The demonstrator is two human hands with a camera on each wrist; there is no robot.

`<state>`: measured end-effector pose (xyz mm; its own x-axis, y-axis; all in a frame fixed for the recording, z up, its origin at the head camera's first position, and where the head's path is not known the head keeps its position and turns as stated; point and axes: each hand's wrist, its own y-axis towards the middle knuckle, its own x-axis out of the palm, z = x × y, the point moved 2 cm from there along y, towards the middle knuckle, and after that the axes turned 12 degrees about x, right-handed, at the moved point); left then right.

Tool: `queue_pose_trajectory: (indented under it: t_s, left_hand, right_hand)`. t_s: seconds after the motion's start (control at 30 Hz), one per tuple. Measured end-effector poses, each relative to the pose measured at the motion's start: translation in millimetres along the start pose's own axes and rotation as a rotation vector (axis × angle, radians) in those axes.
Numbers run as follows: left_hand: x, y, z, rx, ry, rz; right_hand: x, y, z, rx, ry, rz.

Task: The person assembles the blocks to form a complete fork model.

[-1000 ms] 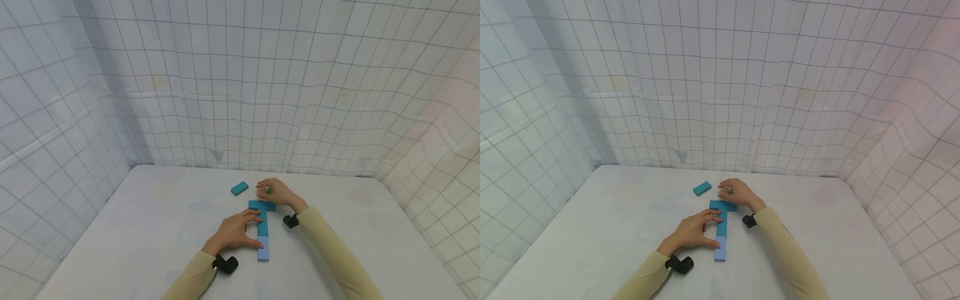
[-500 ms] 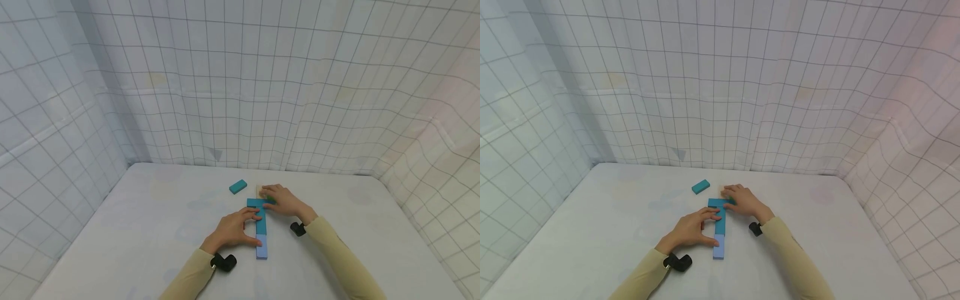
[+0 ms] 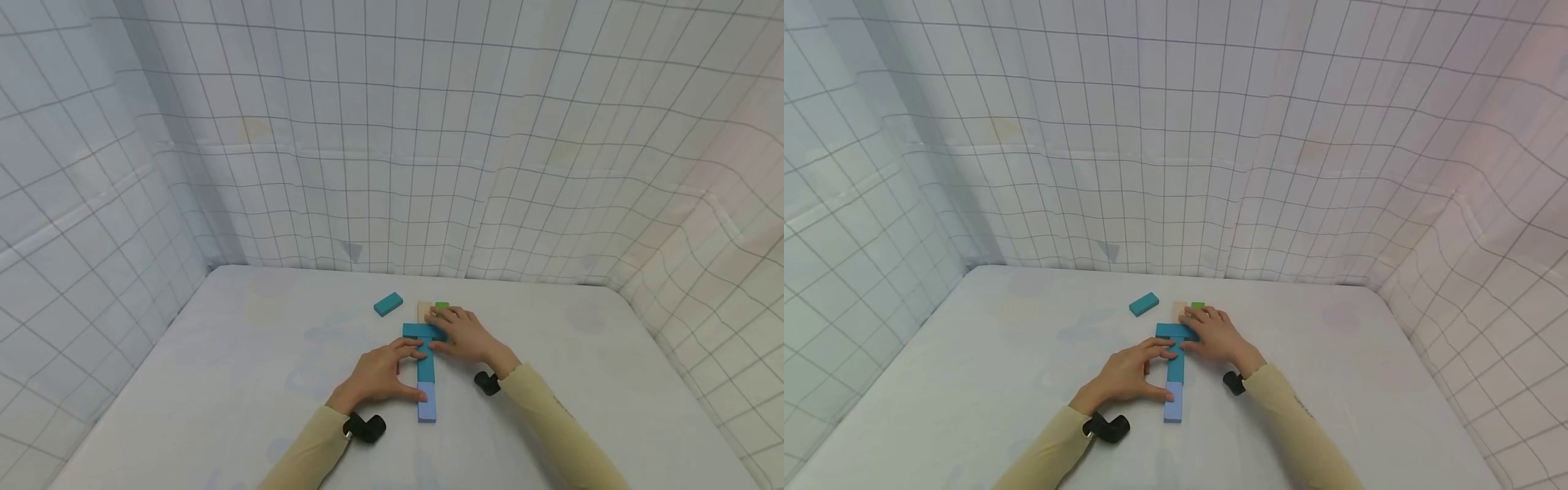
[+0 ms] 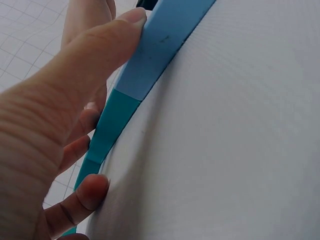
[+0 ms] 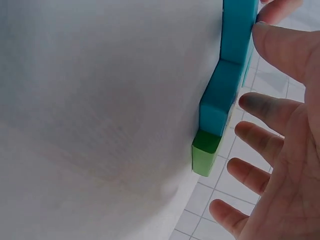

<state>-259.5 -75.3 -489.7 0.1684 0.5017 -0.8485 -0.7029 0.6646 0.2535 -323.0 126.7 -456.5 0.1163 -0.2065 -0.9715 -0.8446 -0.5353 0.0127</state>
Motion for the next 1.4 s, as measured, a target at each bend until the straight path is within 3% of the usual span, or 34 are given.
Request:
queue_pose_trajectory:
  t_s: [0.23,0.7,1.4]
  left_hand:
    - [0.4,-0.1,-1.2,0.004,0.001,0.006]
    - [-0.6,-0.5,-0.4,0.0,0.003,0.002]
    - [-1.0,-0.2,1.1,0.001,0.003,-0.002]
  right_hand:
    - [5.0,-3.1,-0.9,-0.007,-0.029,0.001]
    - [8.8,-4.2,-1.1,-0.014,0.023,-0.004]
    - [8.3,-3.7,-1.6,0.019,-0.048,-0.015]
